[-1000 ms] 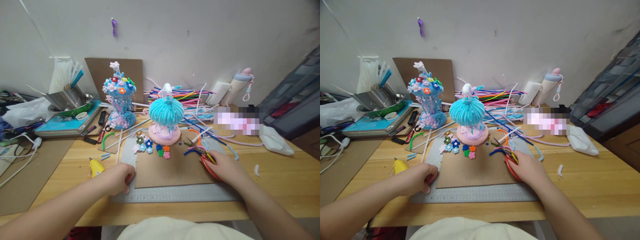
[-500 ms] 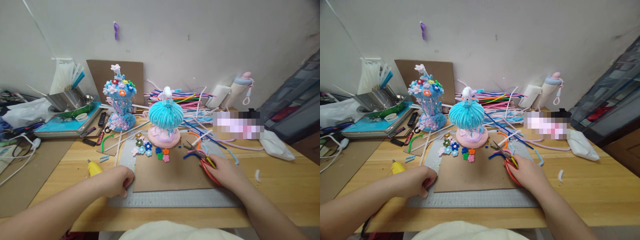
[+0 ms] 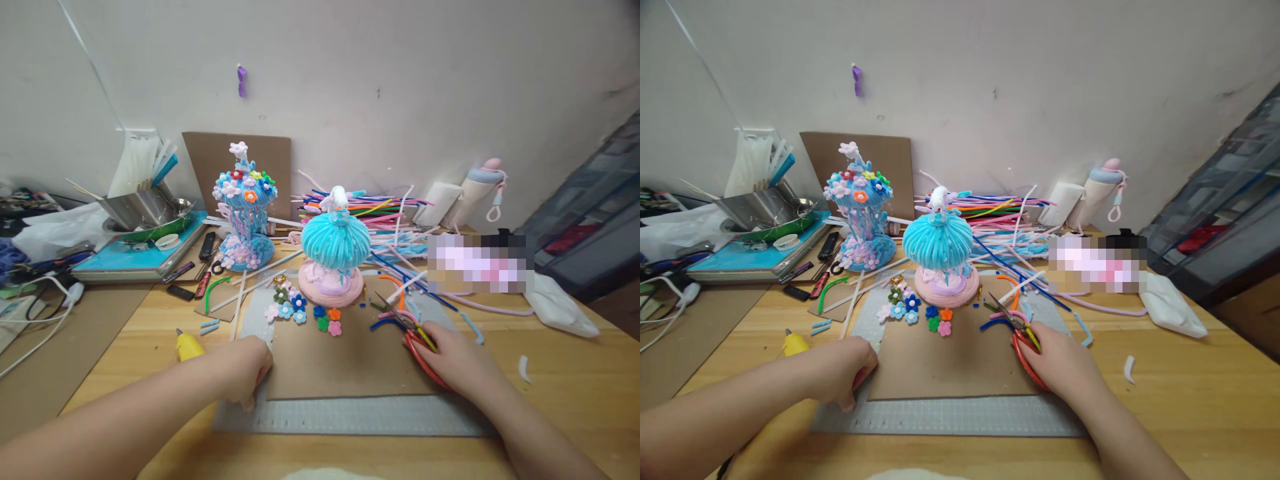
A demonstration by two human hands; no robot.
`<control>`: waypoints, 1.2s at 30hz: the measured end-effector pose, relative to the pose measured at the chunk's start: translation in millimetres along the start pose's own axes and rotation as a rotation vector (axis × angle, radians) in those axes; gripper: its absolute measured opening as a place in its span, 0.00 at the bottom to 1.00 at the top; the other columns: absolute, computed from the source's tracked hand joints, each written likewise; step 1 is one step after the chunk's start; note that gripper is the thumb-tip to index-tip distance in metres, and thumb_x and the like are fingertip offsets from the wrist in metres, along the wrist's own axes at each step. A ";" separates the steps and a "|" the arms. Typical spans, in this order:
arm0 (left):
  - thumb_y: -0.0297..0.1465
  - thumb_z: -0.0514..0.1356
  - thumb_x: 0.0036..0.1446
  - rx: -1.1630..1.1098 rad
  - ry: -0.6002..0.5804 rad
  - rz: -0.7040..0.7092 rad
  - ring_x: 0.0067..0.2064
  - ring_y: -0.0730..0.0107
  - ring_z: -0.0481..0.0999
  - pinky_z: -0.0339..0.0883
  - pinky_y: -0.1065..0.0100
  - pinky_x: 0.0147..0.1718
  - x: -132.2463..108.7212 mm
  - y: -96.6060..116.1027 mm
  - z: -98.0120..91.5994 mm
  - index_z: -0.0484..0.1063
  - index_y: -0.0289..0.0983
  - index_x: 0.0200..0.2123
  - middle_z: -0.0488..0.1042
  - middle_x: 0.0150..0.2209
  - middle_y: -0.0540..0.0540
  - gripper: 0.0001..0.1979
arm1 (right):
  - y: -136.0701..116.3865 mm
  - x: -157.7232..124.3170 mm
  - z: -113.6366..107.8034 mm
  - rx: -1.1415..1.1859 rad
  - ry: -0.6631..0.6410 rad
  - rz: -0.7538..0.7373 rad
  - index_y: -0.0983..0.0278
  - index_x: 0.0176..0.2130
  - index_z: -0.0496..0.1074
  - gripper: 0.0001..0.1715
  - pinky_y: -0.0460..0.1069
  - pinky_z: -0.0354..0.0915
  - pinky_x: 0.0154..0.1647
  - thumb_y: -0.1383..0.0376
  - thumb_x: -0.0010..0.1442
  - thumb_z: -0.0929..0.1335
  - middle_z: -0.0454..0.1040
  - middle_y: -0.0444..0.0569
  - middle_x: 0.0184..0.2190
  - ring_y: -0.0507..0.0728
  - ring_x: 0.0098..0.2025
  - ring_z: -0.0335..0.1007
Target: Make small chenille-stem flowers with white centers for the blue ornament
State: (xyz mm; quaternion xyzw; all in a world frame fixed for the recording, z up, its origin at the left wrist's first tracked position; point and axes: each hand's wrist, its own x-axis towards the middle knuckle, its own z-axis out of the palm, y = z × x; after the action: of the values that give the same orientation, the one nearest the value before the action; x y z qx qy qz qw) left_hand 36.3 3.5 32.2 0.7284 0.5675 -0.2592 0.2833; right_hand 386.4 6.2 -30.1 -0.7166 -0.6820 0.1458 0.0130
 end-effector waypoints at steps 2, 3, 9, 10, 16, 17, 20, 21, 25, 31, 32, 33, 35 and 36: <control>0.26 0.65 0.28 0.024 -0.008 -0.011 0.19 0.69 0.64 0.58 0.69 0.22 -0.2 5.0 -2.9 0.64 0.38 0.12 0.59 0.11 0.56 0.10 | -0.9 -0.6 -0.6 0.006 -0.009 0.007 0.58 0.38 0.70 0.23 0.49 0.58 0.28 0.47 0.58 0.57 0.76 0.51 0.36 0.64 0.38 0.72; 0.26 0.65 0.27 0.026 -0.004 -0.019 0.19 0.69 0.64 0.59 0.68 0.23 -0.4 7.1 -3.9 0.64 0.38 0.11 0.57 0.10 0.56 0.10 | -0.9 -0.7 -0.5 0.006 -0.012 0.010 0.58 0.38 0.70 0.23 0.49 0.58 0.28 0.47 0.58 0.57 0.76 0.51 0.36 0.64 0.39 0.72; 0.28 0.68 0.24 0.030 0.017 -0.053 0.20 0.66 0.66 0.62 0.65 0.26 -1.9 14.1 -4.6 0.63 0.38 0.09 0.53 0.08 0.56 0.14 | 5.2 1.9 3.3 0.021 0.015 -0.008 0.59 0.36 0.71 0.24 0.48 0.58 0.26 0.46 0.57 0.58 0.76 0.51 0.33 0.63 0.36 0.72; 0.27 0.68 0.24 0.036 0.015 -0.059 0.20 0.66 0.67 0.62 0.65 0.26 -1.9 14.9 -4.2 0.61 0.38 0.08 0.52 0.08 0.56 0.15 | 6.3 2.4 4.0 0.021 0.015 -0.010 0.59 0.36 0.71 0.24 0.48 0.58 0.26 0.46 0.57 0.58 0.76 0.51 0.32 0.63 0.35 0.72; 0.23 0.67 0.25 0.052 0.024 -0.077 0.21 0.65 0.67 0.60 0.66 0.24 0.0 16.7 -1.7 0.59 0.38 0.09 0.54 0.10 0.56 0.16 | 6.6 3.0 5.1 -0.016 -0.021 -0.007 0.60 0.36 0.69 0.25 0.49 0.58 0.27 0.45 0.57 0.57 0.76 0.52 0.32 0.64 0.36 0.72; 0.23 0.66 0.25 0.051 0.022 -0.071 0.21 0.65 0.67 0.59 0.67 0.23 0.1 16.1 -1.5 0.59 0.38 0.10 0.55 0.11 0.56 0.16 | 6.4 3.0 4.6 -0.020 -0.018 -0.004 0.60 0.36 0.69 0.25 0.49 0.58 0.27 0.45 0.57 0.57 0.76 0.52 0.33 0.64 0.36 0.72; 0.24 0.65 0.28 0.022 0.014 -0.067 0.23 0.63 0.68 0.57 0.67 0.22 -1.1 11.3 0.8 0.61 0.38 0.13 0.58 0.14 0.54 0.13 | 8.8 4.9 2.3 0.013 -0.024 -0.029 0.60 0.33 0.69 0.24 0.49 0.59 0.28 0.46 0.57 0.58 0.76 0.51 0.32 0.63 0.35 0.71; 0.24 0.65 0.29 0.006 0.013 -0.078 0.23 0.63 0.68 0.57 0.67 0.22 -2.0 8.5 3.1 0.62 0.38 0.14 0.59 0.15 0.54 0.12 | 10.7 6.4 1.6 0.038 -0.032 -0.048 0.61 0.32 0.70 0.24 0.49 0.59 0.28 0.46 0.56 0.58 0.76 0.51 0.31 0.62 0.34 0.71; 0.25 0.61 0.31 -0.078 0.118 -0.121 0.26 0.61 0.70 0.55 0.68 0.22 -7.2 -7.7 23.7 0.66 0.40 0.20 0.67 0.21 0.51 0.08 | 20.2 15.8 0.4 0.102 0.005 -0.108 0.62 0.30 0.71 0.22 0.49 0.60 0.28 0.49 0.56 0.60 0.76 0.50 0.29 0.60 0.32 0.71; 0.24 0.56 0.38 -0.323 0.369 -0.032 0.31 0.68 0.70 0.56 0.70 0.28 -22.3 -21.4 54.9 0.67 0.41 0.28 0.72 0.28 0.53 0.10 | 17.0 23.5 -1.1 0.018 0.133 -0.101 0.62 0.32 0.72 0.21 0.49 0.58 0.27 0.50 0.57 0.60 0.76 0.52 0.30 0.61 0.31 0.70; 0.24 0.55 0.39 -0.341 0.390 -0.037 0.31 0.68 0.70 0.57 0.70 0.29 -25.1 -20.3 55.9 0.67 0.40 0.27 0.72 0.28 0.52 0.09 | 14.9 23.7 -1.8 -0.002 0.138 -0.092 0.62 0.31 0.72 0.22 0.49 0.57 0.26 0.50 0.57 0.60 0.75 0.52 0.29 0.61 0.30 0.70; 0.24 0.55 0.40 -0.353 0.408 -0.032 0.32 0.68 0.69 0.57 0.70 0.30 -27.5 -18.8 56.0 0.68 0.39 0.27 0.72 0.28 0.51 0.08 | 13.2 23.9 -2.5 -0.022 0.143 -0.084 0.63 0.30 0.71 0.22 0.49 0.56 0.25 0.50 0.57 0.59 0.75 0.52 0.28 0.61 0.29 0.69; 0.23 0.55 0.42 -0.378 0.432 0.012 0.33 0.69 0.69 0.58 0.70 0.32 -31.0 -16.4 55.4 0.69 0.38 0.26 0.72 0.29 0.51 0.07 | 11.4 24.7 -3.2 -0.049 0.164 -0.061 0.64 0.27 0.68 0.23 0.48 0.55 0.23 0.49 0.57 0.60 0.73 0.53 0.25 0.60 0.27 0.68; 0.23 0.55 0.43 -0.394 0.436 0.049 0.33 0.69 0.69 0.59 0.70 0.33 -32.0 -16.1 55.4 0.69 0.38 0.26 0.72 0.30 0.50 0.06 | 11.6 25.4 -3.3 -0.050 0.182 -0.052 0.64 0.27 0.67 0.23 0.48 0.54 0.23 0.49 0.57 0.60 0.73 0.53 0.24 0.59 0.26 0.67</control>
State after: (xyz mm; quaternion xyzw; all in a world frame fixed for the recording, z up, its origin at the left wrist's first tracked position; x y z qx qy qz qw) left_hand 10.4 -54.3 13.6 0.7113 0.6367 0.0257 0.2968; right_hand 399.1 31.0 -34.3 -0.7090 -0.6998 0.0624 0.0607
